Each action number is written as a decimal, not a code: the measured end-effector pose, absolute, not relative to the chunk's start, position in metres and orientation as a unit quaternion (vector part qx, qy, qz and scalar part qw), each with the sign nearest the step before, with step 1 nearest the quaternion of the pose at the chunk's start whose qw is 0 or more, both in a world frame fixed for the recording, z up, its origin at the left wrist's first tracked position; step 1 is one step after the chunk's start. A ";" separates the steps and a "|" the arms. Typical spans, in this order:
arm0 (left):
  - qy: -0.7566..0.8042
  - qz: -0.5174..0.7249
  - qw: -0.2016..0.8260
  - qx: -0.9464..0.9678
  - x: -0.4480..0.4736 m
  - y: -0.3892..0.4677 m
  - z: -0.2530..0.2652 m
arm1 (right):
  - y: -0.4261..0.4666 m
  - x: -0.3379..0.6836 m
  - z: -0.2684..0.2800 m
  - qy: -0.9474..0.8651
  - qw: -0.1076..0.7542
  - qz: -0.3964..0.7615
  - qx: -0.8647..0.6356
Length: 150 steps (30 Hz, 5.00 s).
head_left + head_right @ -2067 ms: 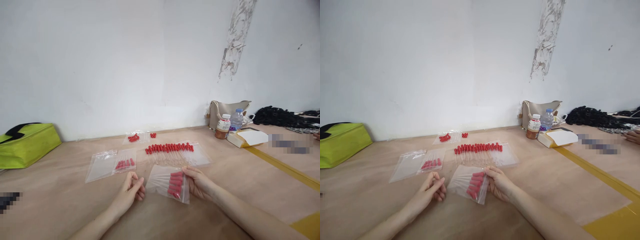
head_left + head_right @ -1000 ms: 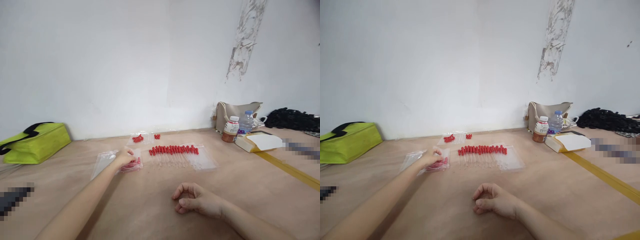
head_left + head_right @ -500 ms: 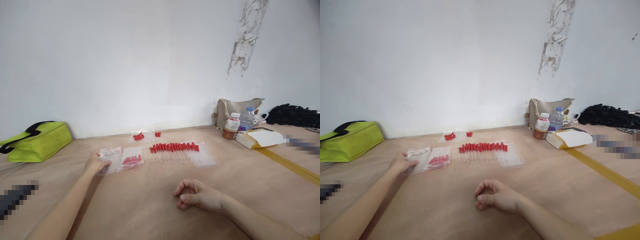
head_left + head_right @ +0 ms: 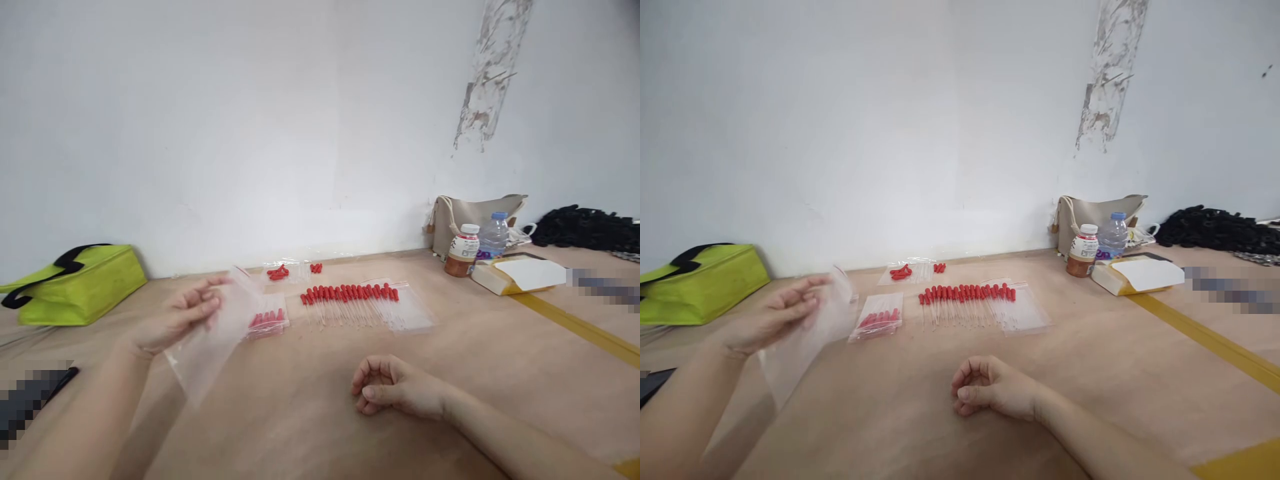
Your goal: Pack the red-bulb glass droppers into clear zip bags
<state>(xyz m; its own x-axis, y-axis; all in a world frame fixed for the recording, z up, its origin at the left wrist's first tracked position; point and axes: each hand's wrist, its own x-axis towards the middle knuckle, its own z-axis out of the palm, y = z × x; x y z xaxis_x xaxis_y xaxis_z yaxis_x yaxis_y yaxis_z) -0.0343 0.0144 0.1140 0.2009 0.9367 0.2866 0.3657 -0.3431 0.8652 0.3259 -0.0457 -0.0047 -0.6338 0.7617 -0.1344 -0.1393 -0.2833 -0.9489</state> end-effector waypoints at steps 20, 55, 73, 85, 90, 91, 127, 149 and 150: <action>0.315 0.050 0.124 0.940 0.047 -0.053 0.022 | 0.026 0.338 0.031 -0.738 0.327 0.344 -0.479; 0.318 0.200 0.185 0.908 0.082 -0.045 0.010 | 0.009 0.338 -0.003 -0.424 0.621 0.459 -0.474; 0.324 0.211 0.192 0.902 0.092 -0.044 0.012 | -0.019 0.321 -0.018 -0.417 0.578 0.562 -0.420; 0.306 0.217 0.202 0.905 0.096 -0.042 0.013 | -0.029 0.323 -0.015 -0.651 0.374 0.562 -0.347; 0.305 0.244 0.215 0.895 0.103 -0.041 0.012 | -0.029 0.311 -0.016 -0.609 0.357 0.651 -0.278; 0.307 0.244 0.214 0.895 0.103 -0.041 0.012 | -0.028 0.311 -0.016 -0.607 0.359 0.651 -0.280; 0.361 0.214 0.217 0.881 0.053 -0.041 0.007 | -0.024 0.327 -0.001 -0.781 0.305 0.429 -0.337; 0.334 0.163 0.215 0.903 0.049 -0.037 0.008 | 0.108 0.331 0.018 -0.639 0.266 0.071 -0.718; 0.334 0.165 0.212 0.903 0.049 -0.037 0.008 | 0.111 0.328 0.016 -0.636 0.259 0.073 -0.723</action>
